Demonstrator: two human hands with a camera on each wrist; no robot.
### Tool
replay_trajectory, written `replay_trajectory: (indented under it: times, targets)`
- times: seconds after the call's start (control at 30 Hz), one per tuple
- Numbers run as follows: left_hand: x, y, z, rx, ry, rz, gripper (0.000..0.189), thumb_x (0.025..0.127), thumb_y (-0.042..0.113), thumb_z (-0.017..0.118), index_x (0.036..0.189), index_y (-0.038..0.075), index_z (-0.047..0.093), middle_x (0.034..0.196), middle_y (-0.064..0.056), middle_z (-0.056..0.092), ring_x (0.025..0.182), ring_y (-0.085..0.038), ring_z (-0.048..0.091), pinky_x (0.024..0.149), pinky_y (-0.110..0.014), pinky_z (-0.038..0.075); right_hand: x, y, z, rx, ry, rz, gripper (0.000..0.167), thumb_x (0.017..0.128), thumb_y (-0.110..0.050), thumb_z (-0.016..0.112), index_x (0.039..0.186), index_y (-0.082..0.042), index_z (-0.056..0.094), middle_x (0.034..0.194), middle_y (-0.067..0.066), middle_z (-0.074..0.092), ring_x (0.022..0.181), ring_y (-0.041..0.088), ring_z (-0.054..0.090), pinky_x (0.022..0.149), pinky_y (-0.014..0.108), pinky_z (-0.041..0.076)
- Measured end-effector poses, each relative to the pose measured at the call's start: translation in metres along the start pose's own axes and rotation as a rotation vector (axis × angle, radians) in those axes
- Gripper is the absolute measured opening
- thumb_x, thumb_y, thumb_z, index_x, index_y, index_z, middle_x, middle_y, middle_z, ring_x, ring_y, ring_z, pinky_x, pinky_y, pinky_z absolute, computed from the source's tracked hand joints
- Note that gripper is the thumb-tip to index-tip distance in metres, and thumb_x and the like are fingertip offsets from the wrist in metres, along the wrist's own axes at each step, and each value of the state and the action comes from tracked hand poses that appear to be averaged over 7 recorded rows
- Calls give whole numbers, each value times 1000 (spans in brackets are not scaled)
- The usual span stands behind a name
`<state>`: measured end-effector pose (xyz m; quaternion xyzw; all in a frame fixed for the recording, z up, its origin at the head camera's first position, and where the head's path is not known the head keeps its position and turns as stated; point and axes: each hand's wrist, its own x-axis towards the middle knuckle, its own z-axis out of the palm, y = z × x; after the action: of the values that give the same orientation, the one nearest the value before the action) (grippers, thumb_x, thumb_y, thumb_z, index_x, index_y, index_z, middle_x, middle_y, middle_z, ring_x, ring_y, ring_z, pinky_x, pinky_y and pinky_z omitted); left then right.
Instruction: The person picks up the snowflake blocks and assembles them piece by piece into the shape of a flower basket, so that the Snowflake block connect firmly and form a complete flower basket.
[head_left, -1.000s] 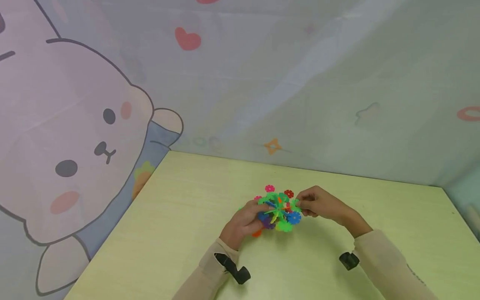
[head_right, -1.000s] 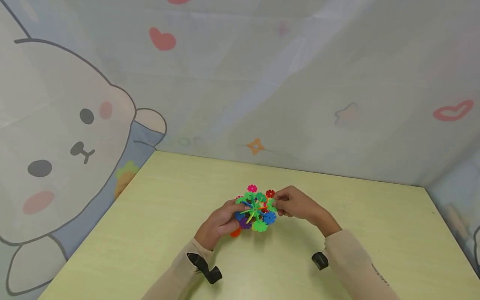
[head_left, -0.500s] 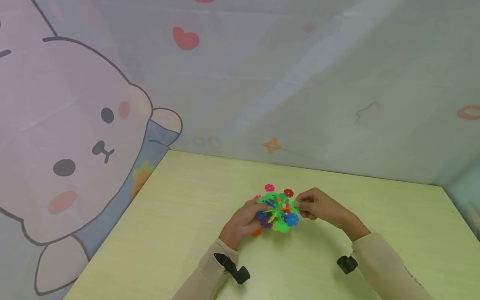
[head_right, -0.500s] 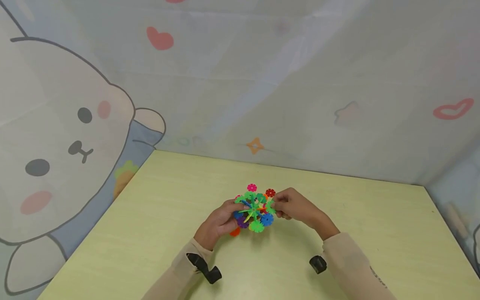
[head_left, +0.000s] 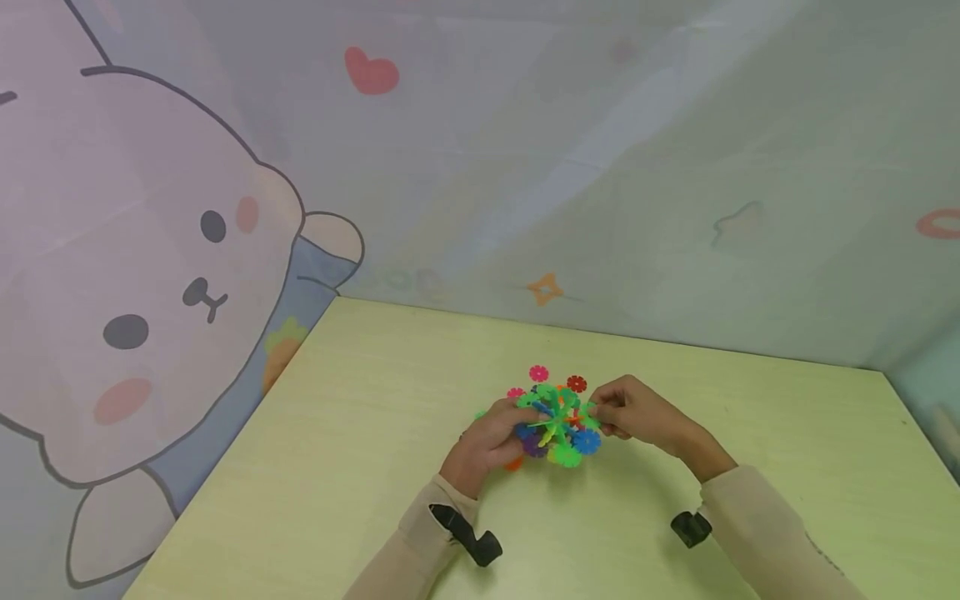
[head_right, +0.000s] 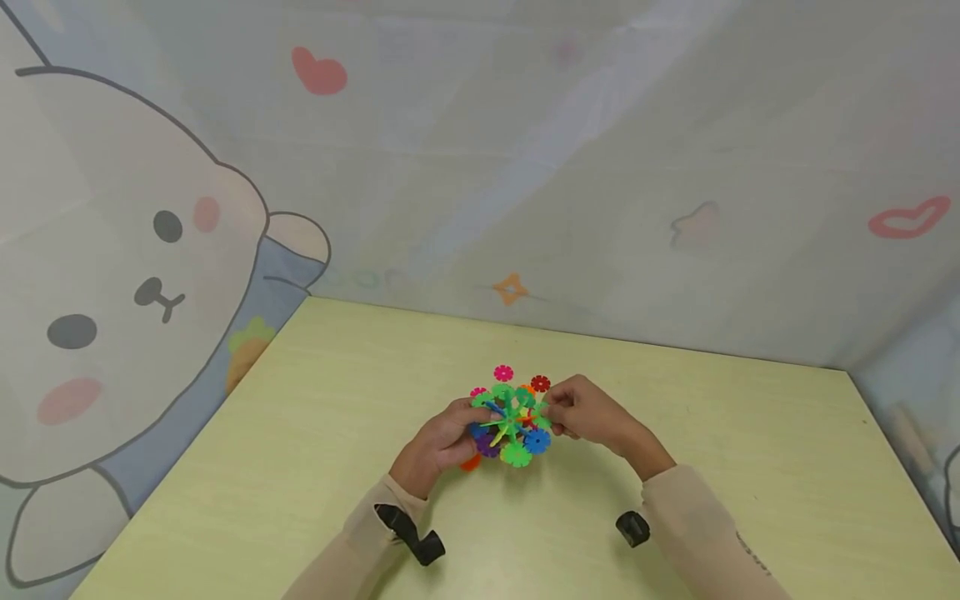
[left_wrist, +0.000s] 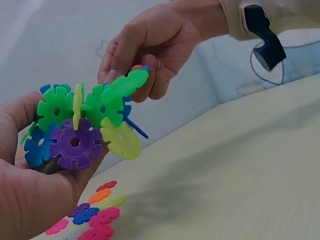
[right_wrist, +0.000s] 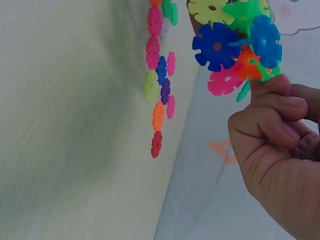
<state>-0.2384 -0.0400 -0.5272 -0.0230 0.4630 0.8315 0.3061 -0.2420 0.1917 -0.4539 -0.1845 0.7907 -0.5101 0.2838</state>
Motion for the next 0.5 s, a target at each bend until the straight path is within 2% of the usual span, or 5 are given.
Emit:
replay_trajectory:
  times: [0.23,0.3,0.4,0.47,0.5]
  targets:
    - [-2,2,-1,-30,8,4,46,93,-4,52,138,-12,45,121,-8,61,112,-19,60,100,-33,52,7,4,-5,-9,-9,14,32,104,-14,50,77,3,51,65,3,49,54,11,34,56,29,35]
    - [-2,4,-5,-43,4,8,47,94,-5,50,139,-11,44,120,-6,61,111,-18,60,98,-31,53,13,5,-14,-33,34,27,32,105,-19,50,84,3,57,68,4,53,55,11,37,56,29,37]
    - [-1,7,-13,-39,-5,11,49,94,-3,48,143,-8,41,124,-6,59,114,-19,58,105,-36,48,25,15,-28,-154,160,67,32,105,-24,50,96,5,62,74,9,60,61,15,48,60,31,42]
    - [0,7,-19,-24,-18,7,50,95,-2,46,144,-6,40,126,-5,57,116,-19,56,107,-37,46,36,28,-32,-300,231,93,32,105,-23,50,115,4,63,86,16,66,70,22,58,65,36,49]
    - [0,7,-21,-18,-31,4,51,96,-1,45,146,-5,39,128,-6,56,118,-20,55,109,-39,44,42,37,-32,-370,248,95,32,104,-21,51,120,5,61,93,20,66,77,27,62,69,39,51]
